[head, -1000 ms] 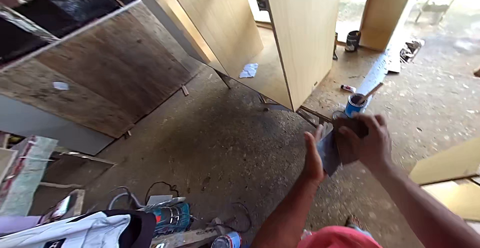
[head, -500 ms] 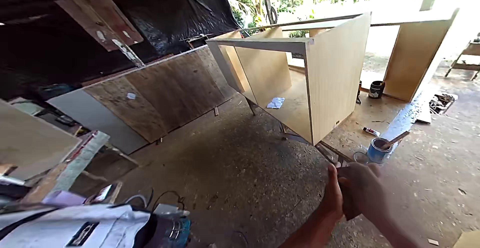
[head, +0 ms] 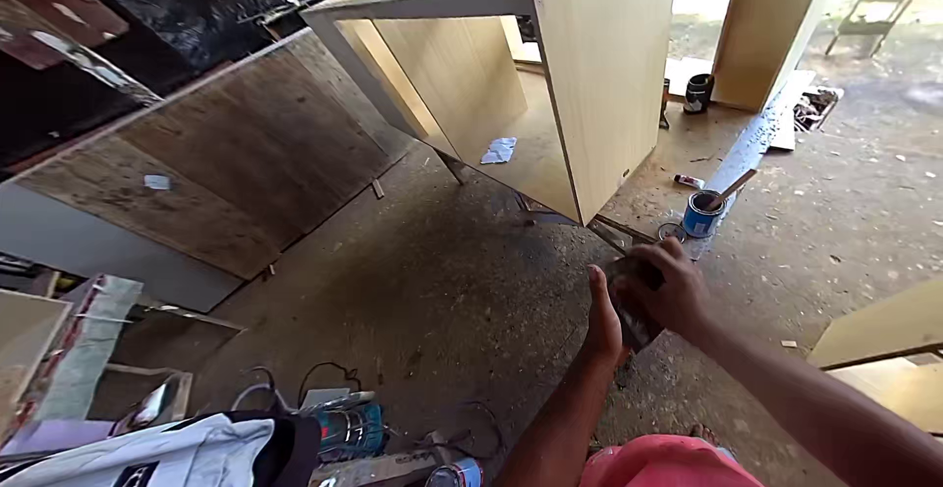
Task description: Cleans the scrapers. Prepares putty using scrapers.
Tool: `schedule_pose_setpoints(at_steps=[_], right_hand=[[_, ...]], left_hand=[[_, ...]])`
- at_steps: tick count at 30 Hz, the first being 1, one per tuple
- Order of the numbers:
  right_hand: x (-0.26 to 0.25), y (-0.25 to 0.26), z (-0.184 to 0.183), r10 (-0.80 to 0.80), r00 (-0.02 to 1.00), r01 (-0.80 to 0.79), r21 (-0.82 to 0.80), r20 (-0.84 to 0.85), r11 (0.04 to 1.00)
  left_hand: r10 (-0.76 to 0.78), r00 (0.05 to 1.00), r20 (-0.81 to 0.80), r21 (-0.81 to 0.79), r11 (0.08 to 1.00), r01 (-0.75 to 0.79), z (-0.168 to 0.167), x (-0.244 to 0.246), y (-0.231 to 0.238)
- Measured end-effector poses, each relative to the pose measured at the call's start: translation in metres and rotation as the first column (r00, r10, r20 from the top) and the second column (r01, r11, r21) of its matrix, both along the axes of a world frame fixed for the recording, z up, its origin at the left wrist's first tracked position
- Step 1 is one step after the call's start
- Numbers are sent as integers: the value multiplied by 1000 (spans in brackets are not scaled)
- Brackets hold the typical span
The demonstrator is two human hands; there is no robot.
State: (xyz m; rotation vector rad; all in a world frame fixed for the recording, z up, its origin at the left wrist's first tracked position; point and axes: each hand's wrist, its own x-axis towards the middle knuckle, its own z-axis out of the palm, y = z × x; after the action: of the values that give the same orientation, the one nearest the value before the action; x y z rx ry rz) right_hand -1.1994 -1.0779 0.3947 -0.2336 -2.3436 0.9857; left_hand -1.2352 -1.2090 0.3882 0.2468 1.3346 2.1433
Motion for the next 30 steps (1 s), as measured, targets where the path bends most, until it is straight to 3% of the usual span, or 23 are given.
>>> schedule_pose_setpoints(at_steps=[2, 6, 9, 11, 13, 15, 17, 19, 21, 26, 30], right_hand=[[-1, 11, -2, -46, 997, 49, -40, 65, 998], [6, -4, -2, 17, 999, -16, -19, 35, 1000], [0, 11, -6, -69, 991, 72, -22, 118, 997], [5, -7, 1, 14, 996, -9, -53, 85, 999], [9, -7, -1, 65, 997, -56, -186, 42, 981], [6, 11, 2, 48, 997, -13, -520, 54, 854], [3, 18, 7, 15, 1000, -20, -815, -14, 580], [3, 9, 12, -44, 996, -59, -933, -79, 354], [4, 0, 13, -106, 989, -70, -962, -101, 265], [13, -11, -1, -87, 991, -62, -911, -106, 407], [33, -8, -13, 23, 997, -78, -927, -74, 368]], left_hand=[[-50, 998, -24, -49, 998, 49, -5, 2, -6], [37, 999, 16, -31, 999, -36, -1, 4, 0], [-20, 1000, -8, -91, 996, 20, -6, 4, -5], [1, 1000, 3, 7, 1000, -1, -6, -1, -2], [-83, 996, 23, 95, 992, 81, -9, -8, -14], [-166, 986, 32, 123, 979, 161, -5, -17, -28], [-218, 974, 58, 186, 961, 204, -9, -19, -35], [-247, 966, 71, 260, 940, 221, -19, -15, -37], [-245, 968, 47, 305, 927, 219, -23, -11, -34], [68, 991, 112, 65, 995, -76, -8, 8, -16], [115, 987, 109, 50, 991, -121, -13, 13, -12]])
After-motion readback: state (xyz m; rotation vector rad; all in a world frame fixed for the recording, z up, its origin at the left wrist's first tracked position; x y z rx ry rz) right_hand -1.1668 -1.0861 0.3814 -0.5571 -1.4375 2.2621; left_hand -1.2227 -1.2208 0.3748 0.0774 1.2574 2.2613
